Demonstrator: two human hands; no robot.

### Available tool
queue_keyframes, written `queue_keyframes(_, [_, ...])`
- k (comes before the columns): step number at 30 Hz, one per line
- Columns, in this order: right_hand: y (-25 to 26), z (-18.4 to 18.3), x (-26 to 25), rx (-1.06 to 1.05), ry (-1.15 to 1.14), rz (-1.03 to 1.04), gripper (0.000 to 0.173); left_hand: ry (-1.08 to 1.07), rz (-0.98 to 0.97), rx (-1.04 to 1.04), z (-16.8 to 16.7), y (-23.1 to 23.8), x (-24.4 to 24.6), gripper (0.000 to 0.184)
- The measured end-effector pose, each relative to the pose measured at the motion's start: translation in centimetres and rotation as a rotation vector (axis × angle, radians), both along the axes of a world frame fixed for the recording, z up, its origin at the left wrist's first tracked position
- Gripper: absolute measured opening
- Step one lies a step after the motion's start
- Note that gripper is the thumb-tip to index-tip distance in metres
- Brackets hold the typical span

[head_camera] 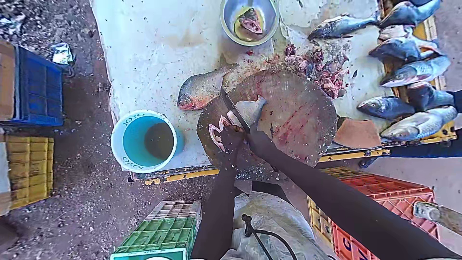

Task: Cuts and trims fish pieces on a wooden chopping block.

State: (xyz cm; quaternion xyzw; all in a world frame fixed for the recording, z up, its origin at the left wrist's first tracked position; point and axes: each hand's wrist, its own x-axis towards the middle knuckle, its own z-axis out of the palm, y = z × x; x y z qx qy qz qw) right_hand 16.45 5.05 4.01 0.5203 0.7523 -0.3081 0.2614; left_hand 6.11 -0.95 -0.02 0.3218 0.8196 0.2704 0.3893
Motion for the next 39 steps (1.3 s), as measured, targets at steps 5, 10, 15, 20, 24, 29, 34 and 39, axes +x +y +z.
queue_keyframes(5, [2.6,-1.6,-1.5,-0.023,0.127,-0.012,0.038,0.024,0.026,-0.022,-1.0,0.3,0.4,0.008])
queue_keyframes(10, [-4.7,2.8,8.1,-0.211,-0.065,-0.03,0.043,0.121,0.181,0.051,-1.6,-2.7,2.8,0.004])
queue_keyframes(15, [-4.3,3.3,11.2,-0.22,0.004,-0.033,0.043,0.332,0.127,-0.016,-0.3,-4.5,4.3,0.027])
queue_keyframes(20, [-4.3,2.8,10.9,0.048,0.255,-0.072,0.043,0.298,0.054,0.067,1.8,-0.5,3.1,0.039])
queue_keyframes(24, [-0.8,1.7,6.3,0.17,0.324,-0.076,0.037,0.105,0.11,0.004,3.8,0.7,3.9,0.033])
queue_keyframes(29, [0.8,1.5,3.8,0.155,0.248,-0.012,0.037,0.049,0.238,0.104,-0.9,1.4,4.2,0.011])
queue_keyframes(34, [1.2,1.6,3.7,0.167,0.228,0.001,0.037,-0.016,0.194,-0.047,4.0,0.4,4.6,0.015])
queue_keyframes(39, [0.8,1.0,4.0,0.137,0.207,-0.003,0.038,0.034,0.185,0.06,0.3,1.5,3.5,0.01])
